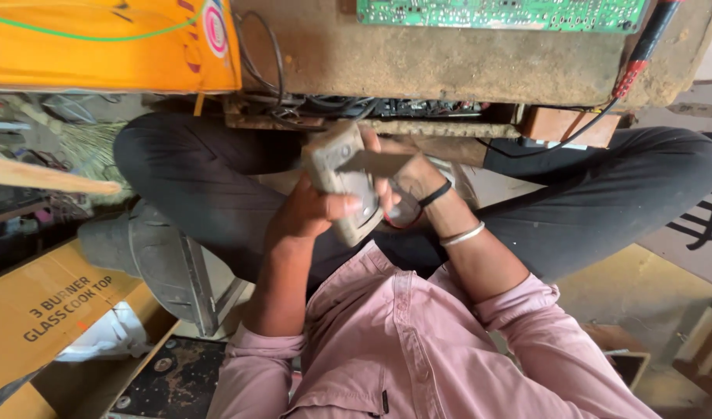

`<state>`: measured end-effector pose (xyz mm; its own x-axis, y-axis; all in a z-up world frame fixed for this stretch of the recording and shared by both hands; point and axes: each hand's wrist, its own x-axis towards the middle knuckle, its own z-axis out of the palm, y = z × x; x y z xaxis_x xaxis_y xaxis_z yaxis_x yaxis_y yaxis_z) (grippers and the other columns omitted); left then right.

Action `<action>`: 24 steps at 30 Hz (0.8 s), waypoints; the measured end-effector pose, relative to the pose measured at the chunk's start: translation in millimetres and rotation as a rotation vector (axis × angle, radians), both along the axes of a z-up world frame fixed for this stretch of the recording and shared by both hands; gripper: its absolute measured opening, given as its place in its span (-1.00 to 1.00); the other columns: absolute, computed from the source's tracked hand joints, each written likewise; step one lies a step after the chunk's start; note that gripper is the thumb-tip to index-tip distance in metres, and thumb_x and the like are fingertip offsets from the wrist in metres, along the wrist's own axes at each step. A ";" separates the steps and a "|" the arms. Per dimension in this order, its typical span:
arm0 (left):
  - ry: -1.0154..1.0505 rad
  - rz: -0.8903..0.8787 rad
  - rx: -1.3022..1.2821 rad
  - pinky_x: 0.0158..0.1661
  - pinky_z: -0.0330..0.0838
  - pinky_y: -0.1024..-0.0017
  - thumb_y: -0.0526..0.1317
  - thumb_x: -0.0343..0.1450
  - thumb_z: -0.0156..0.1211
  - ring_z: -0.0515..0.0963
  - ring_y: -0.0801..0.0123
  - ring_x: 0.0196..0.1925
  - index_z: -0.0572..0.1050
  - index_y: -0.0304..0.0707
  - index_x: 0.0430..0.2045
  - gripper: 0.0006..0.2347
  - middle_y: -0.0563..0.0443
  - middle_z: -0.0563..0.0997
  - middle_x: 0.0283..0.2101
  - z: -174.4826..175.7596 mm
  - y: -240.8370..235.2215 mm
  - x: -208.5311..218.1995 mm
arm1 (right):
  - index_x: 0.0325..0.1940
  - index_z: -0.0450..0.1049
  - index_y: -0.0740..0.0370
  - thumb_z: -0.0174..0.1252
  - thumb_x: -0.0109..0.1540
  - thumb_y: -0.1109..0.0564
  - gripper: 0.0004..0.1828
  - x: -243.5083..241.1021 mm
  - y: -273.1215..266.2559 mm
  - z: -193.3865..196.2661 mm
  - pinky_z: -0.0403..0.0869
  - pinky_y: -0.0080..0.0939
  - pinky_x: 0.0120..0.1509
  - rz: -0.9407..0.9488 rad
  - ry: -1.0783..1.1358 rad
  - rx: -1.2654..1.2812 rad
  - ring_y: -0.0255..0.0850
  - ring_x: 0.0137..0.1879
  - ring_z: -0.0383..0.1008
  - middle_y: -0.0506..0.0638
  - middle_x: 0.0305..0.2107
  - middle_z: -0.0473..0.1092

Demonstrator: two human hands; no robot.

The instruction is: The person tests a green circuit board using a multimeter, touching various points with the probes. They then retrieve a small electronic component from a drawer and continue testing the board with the multimeter probes.

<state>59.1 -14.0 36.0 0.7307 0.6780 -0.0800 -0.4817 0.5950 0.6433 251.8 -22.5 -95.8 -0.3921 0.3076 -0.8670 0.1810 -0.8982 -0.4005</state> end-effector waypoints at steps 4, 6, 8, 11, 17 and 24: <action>-0.093 0.152 -0.108 0.07 0.52 0.08 -0.10 0.42 0.34 0.60 0.14 -0.14 0.27 -0.21 0.23 -0.48 -0.14 0.51 -0.16 4.9 11.3 11.5 | 0.17 0.26 0.53 0.06 0.41 0.10 -0.59 -3.8 -26.5 24.9 0.36 -0.01 0.16 -0.019 0.157 1.335 -0.03 0.16 0.35 0.38 0.01 0.34; -0.117 0.209 -0.140 0.06 0.52 0.10 0.01 0.47 0.29 0.60 0.13 -0.14 0.28 -0.22 0.25 -0.48 -0.13 0.51 -0.17 5.4 18.8 14.9 | -0.30 0.58 0.35 0.06 0.36 0.03 -0.65 3.1 -34.1 37.9 0.43 -0.02 -0.06 0.483 -0.200 1.332 -0.04 -0.16 0.49 0.23 -0.34 0.52; -0.108 0.241 -0.157 0.03 0.55 0.12 0.13 0.51 0.21 0.61 0.11 -0.13 0.29 -0.30 0.24 -0.45 -0.14 0.52 -0.16 5.0 33.0 17.5 | -0.44 0.39 0.45 -0.03 0.30 0.12 -0.66 31.2 -38.9 66.5 0.47 -0.11 -0.12 0.172 0.011 0.944 -0.11 -0.31 0.40 0.12 -0.38 0.57; -0.020 0.240 0.019 -0.11 0.53 0.26 0.10 0.54 0.19 0.62 0.18 -0.12 0.29 -0.16 0.33 -0.48 -0.10 0.54 -0.09 4.3 46.0 29.2 | -0.11 0.58 0.37 -0.09 0.38 0.07 -0.62 88.8 -28.0 122.9 0.40 -0.20 -0.07 -0.080 0.054 1.183 -0.27 -0.25 0.41 0.01 -0.31 0.48; 0.166 0.376 0.264 0.17 0.58 0.17 0.08 0.63 0.12 0.64 0.15 0.09 0.37 -0.43 0.24 -0.51 -0.27 0.59 0.12 2.7 76.7 70.0 | -0.01 0.32 0.29 0.16 0.37 0.16 -0.79 98.5 -1.0 171.1 0.24 -0.44 -0.25 -0.649 0.005 1.235 -0.46 -0.27 0.24 -0.16 -0.28 0.31; 0.060 0.387 0.276 0.05 0.64 0.24 0.18 0.62 -0.05 0.67 0.20 0.06 0.39 -0.40 0.19 -0.47 -0.22 0.63 0.11 -11.5 91.1 71.2 | 0.14 0.36 0.33 0.07 0.51 0.30 -0.88 66.8 17.1 149.7 0.47 -0.35 0.17 -0.498 -0.028 1.399 -0.35 -0.04 0.48 -0.01 -0.19 0.46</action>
<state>130.2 77.0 24.6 0.4201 0.9012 0.1066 -0.5913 0.1827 0.7855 318.6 -5.3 53.8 0.0122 0.9724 0.2332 -0.0001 0.2332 -0.9724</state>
